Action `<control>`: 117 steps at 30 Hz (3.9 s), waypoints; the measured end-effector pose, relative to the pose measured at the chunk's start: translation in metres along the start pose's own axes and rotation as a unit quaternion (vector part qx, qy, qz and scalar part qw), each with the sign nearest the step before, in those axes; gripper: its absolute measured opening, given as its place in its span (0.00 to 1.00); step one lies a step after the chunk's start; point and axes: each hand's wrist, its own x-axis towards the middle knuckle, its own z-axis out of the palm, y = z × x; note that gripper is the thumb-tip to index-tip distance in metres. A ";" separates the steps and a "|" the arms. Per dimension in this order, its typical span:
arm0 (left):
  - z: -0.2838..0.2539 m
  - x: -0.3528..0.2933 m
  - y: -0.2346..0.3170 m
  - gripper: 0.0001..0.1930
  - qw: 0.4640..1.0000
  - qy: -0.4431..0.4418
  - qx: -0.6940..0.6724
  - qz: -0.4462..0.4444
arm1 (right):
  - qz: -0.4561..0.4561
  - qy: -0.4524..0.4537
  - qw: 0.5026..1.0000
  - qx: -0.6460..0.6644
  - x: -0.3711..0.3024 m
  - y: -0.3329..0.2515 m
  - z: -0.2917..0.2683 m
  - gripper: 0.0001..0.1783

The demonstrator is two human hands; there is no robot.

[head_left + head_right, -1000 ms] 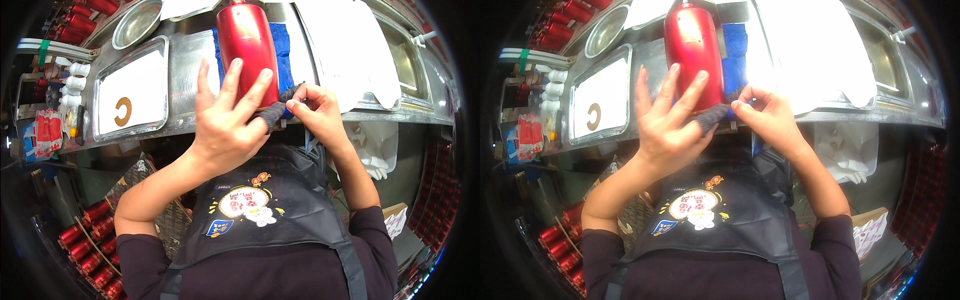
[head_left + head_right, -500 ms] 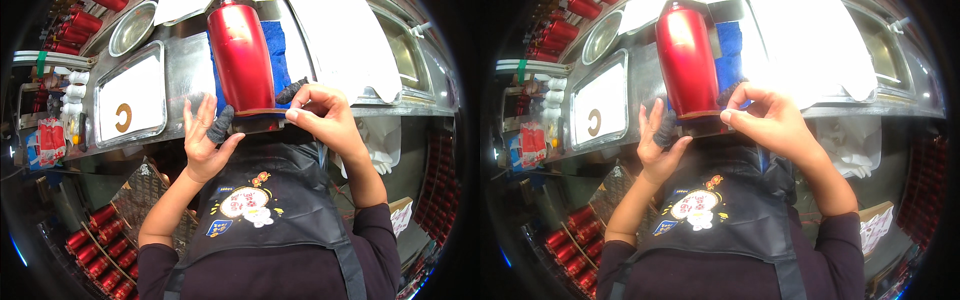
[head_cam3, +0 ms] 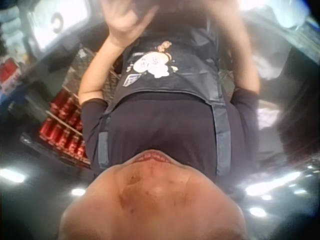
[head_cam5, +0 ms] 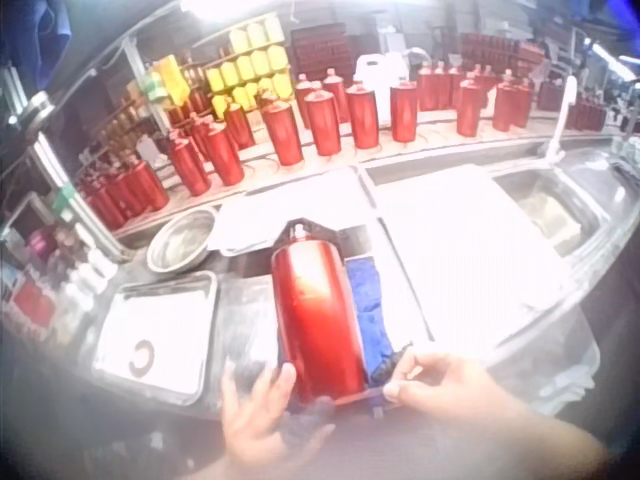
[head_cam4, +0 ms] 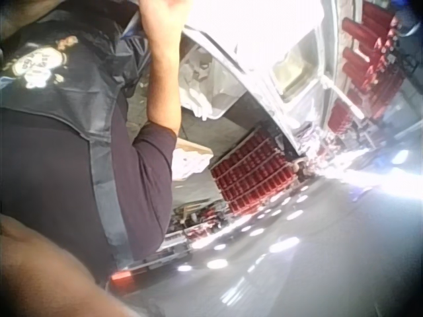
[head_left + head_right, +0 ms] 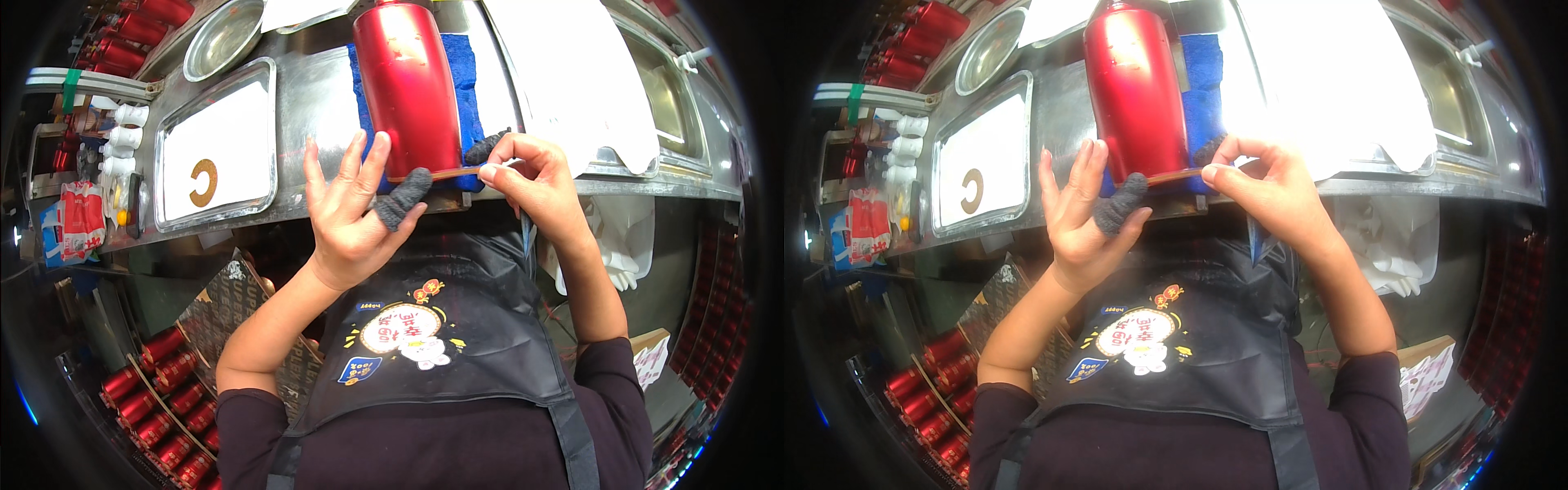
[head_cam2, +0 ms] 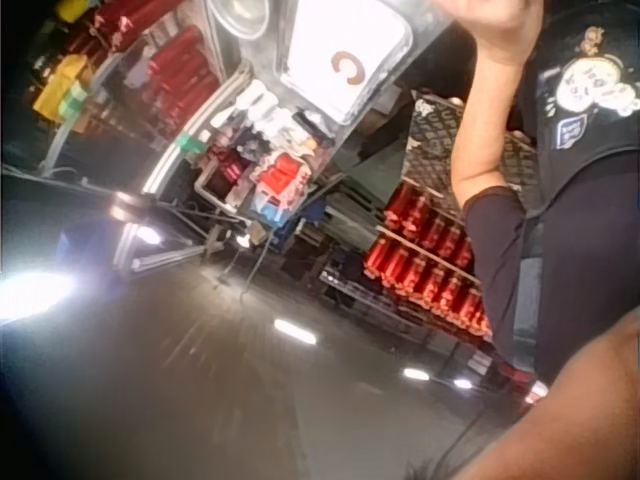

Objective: The person picks up a red bottle, wipes the neck and body with a cloth, and applies a paper label to the bottle's body. The person smooths the label and places the bottle on a tray.

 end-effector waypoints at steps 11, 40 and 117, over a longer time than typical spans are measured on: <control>0.022 0.017 0.002 0.33 0.991 0.086 -0.064 -0.086 | 0.015 -0.018 1.000 0.008 0.004 -0.003 0.005 0.07; 0.022 0.018 0.004 0.34 0.987 0.085 -0.094 -0.094 | 0.030 -0.038 0.998 0.027 0.003 -0.004 0.004 0.06; 0.014 -0.026 0.001 0.20 0.998 0.028 -0.027 -0.058 | 0.003 -0.005 0.996 0.087 -0.002 -0.004 0.009 0.06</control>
